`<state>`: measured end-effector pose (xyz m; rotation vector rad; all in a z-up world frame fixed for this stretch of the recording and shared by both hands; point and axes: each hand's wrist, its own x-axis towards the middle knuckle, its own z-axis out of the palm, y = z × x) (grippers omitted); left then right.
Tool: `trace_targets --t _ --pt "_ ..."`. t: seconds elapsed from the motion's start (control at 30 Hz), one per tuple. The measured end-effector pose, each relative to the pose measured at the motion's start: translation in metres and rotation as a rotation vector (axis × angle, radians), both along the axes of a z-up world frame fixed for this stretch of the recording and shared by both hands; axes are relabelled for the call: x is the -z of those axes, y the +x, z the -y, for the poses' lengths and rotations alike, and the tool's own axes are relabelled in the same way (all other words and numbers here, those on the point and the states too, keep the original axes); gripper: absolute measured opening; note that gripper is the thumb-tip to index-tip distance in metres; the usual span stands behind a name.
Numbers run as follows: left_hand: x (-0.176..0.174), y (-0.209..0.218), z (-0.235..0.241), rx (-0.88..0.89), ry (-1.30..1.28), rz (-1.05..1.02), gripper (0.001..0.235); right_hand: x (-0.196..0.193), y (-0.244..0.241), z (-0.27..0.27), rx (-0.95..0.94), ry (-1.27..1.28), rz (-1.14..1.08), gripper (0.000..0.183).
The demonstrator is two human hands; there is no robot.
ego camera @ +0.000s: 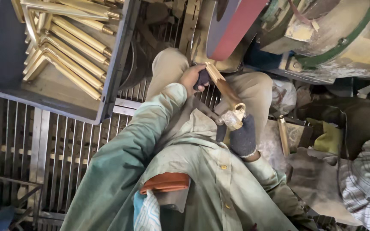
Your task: The person grinds several L-shaped metal pipes one at a time using a belt grinder. The person picks a pipe from a blue bin, holds it against the moving belt to smooth the surface and edges, turns the pipe to reach different sides, and then places the finished pipe into a separate collection area.
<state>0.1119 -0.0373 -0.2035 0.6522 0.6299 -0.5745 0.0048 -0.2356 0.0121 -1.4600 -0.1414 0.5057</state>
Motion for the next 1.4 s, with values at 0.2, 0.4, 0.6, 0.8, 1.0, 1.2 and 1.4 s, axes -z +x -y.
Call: trace_targets --t 0.2,0.4,0.6,0.8,1.0,1.2,1.4 --pt "0.017 0.012 0.011 -0.027 -0.017 -0.036 0.029 0.008 0.008 -0.012 0.075 -0.032 -0.060 0.022" --pt "0.043 0.019 0.026 -0.103 0.044 0.019 0.034 0.023 0.018 -0.030 0.184 0.026 -0.163 0.021" --pt "0.048 0.021 0.029 -0.157 0.044 -0.004 0.035 0.030 0.032 -0.043 0.167 -0.071 -0.130 0.026" --pt "0.078 0.027 0.033 -0.208 0.061 -0.120 0.039 0.053 0.047 -0.048 0.132 -0.072 -0.133 0.021" --pt "0.128 0.027 0.040 -0.217 0.102 -0.147 0.038 0.067 0.058 -0.057 0.257 0.047 -0.383 0.021" --pt "0.117 0.030 0.045 -0.276 0.099 -0.102 0.035 0.062 0.059 -0.056 0.203 0.021 -0.351 0.024" --pt "0.051 0.014 0.038 -0.259 0.104 0.067 0.033 0.043 0.031 -0.039 0.083 -0.077 -0.215 0.021"
